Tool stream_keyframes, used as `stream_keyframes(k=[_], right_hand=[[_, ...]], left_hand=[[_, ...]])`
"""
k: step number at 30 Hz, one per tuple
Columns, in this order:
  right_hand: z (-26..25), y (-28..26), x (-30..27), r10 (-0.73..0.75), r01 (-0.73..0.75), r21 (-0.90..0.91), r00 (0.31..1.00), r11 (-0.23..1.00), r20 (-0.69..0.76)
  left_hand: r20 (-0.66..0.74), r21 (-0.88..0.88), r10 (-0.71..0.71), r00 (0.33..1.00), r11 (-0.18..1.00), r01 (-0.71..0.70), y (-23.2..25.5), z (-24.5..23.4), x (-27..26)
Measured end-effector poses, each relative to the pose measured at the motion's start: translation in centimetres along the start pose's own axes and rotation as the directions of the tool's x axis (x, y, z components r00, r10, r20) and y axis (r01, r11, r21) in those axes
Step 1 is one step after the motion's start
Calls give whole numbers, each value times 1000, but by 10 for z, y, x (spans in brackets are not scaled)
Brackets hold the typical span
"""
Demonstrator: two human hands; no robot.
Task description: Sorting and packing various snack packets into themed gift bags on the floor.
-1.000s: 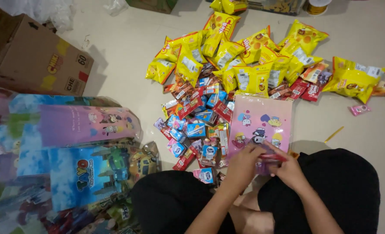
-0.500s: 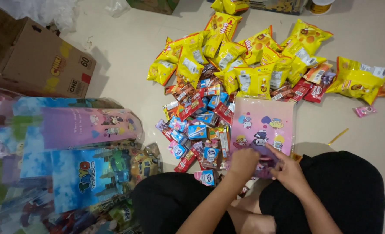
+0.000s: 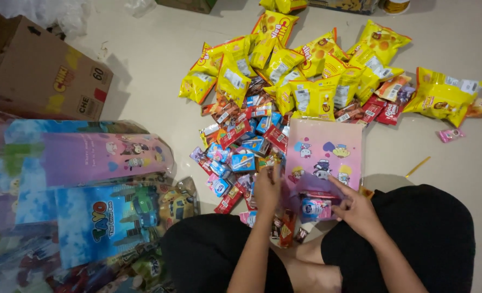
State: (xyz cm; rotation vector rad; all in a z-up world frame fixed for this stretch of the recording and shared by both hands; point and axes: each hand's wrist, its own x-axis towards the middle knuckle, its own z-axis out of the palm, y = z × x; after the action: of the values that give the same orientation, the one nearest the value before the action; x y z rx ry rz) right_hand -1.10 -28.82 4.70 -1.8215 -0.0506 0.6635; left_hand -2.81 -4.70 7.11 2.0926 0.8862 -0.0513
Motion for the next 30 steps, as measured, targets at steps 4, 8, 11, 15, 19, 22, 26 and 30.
stream_keyframes(k=[4,8,11,15,19,22,26,30], right_hand=[[0,2,4,-15,15,14,1000,1000,15],[0,0,4,-11,11,-18,1000,1000,19],[0,1,7,-64,64,-8,998,998,4],[2,23,10,-15,18,78,999,997,-30],[4,36,20,45,-38,144,998,989,-45],[2,19,16,42,-39,98,999,994,-31],[1,34,18,41,-36,97,998,995,-50],[-1,19,15,40,-38,42,998,998,-42]], left_hand=[[-130,-300,-52,990,954,11,14,-30,-2],[-75,-512,135,988,845,-154,48,-34,-45],[83,-328,662,745,724,-607,55,-18,-65],[325,495,819,473,279,-823,16,38,-38],[587,692,458,668,145,-707,31,61,-30],[684,700,255,683,33,-714,42,73,-27],[695,663,185,695,211,-719,18,93,-15],[428,315,658,620,534,-785,54,-13,-51]])
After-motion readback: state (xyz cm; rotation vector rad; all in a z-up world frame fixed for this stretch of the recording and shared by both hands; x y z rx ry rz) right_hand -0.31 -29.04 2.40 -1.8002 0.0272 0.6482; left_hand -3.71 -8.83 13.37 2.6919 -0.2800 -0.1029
